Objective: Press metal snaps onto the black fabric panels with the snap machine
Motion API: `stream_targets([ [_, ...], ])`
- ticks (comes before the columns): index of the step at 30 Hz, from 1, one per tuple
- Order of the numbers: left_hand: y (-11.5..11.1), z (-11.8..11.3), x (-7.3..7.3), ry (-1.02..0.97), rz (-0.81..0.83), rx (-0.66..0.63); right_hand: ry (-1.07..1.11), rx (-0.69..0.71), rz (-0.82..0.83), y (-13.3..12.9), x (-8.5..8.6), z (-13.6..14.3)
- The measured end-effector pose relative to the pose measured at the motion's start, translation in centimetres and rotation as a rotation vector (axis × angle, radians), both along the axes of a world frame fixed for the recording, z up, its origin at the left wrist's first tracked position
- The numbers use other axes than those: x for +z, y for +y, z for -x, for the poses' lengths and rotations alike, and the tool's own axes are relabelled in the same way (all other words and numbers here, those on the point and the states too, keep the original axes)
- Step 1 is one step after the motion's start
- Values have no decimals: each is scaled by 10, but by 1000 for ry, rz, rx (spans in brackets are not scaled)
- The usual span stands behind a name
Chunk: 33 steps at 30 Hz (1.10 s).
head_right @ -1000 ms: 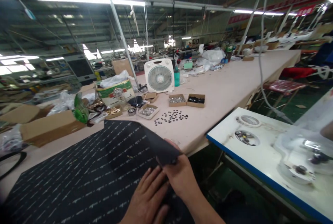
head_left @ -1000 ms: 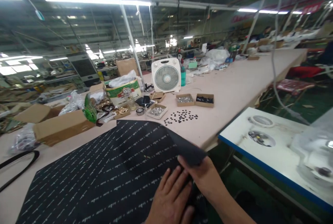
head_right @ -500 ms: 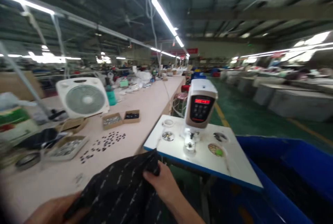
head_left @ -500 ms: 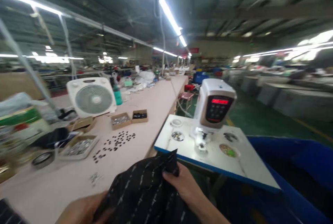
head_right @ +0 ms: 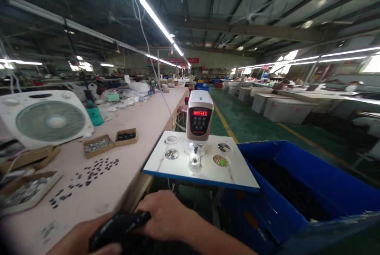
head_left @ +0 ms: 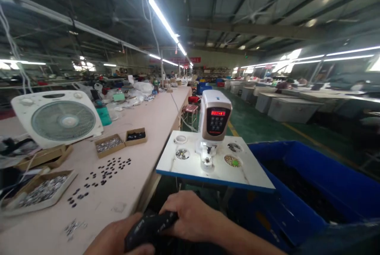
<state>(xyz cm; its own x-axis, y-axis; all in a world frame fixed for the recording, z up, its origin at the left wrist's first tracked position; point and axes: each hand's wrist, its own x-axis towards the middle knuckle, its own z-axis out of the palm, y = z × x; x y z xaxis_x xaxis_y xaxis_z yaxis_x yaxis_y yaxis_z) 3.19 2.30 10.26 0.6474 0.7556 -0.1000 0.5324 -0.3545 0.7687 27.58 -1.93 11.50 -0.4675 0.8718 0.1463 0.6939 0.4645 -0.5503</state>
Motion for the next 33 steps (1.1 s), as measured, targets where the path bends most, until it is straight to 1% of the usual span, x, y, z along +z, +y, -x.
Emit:
stream_targets([
  [3,1,1,21,42,144,-59,42,-30,5,2,16,-6],
  [5,9,1,29,103,128,-75,96,-59,40,8,24,-9],
  [7,16,0,33,117,99,-76,154,-75,114,13,27,-10],
  [9,22,-2,36,85,108,-92,205,-88,181,16,27,-10],
  [12,25,-7,39,-2,223,-152,250,-131,210,18,25,-9],
  [15,24,-9,36,-77,322,-177,256,-143,222,18,22,-8],
  [18,20,-10,27,-116,388,-121,232,-132,278,16,20,-6],
  [21,13,-11,17,-199,561,-31,219,-132,343,15,15,-4],
  [23,9,-11,13,-262,694,-21,238,-126,383,15,12,-3],
  [24,7,-12,11,-272,729,-34,252,-120,410,15,10,-2],
  [26,6,-11,9,-251,724,-74,276,-89,478,16,8,-2],
  [28,7,-10,6,-212,678,-100,288,-27,542,16,6,-1],
  [30,8,-9,3,-176,655,-100,288,17,580,16,3,0],
  [33,8,-6,-4,-167,670,-76,346,27,642,17,-4,4],
])
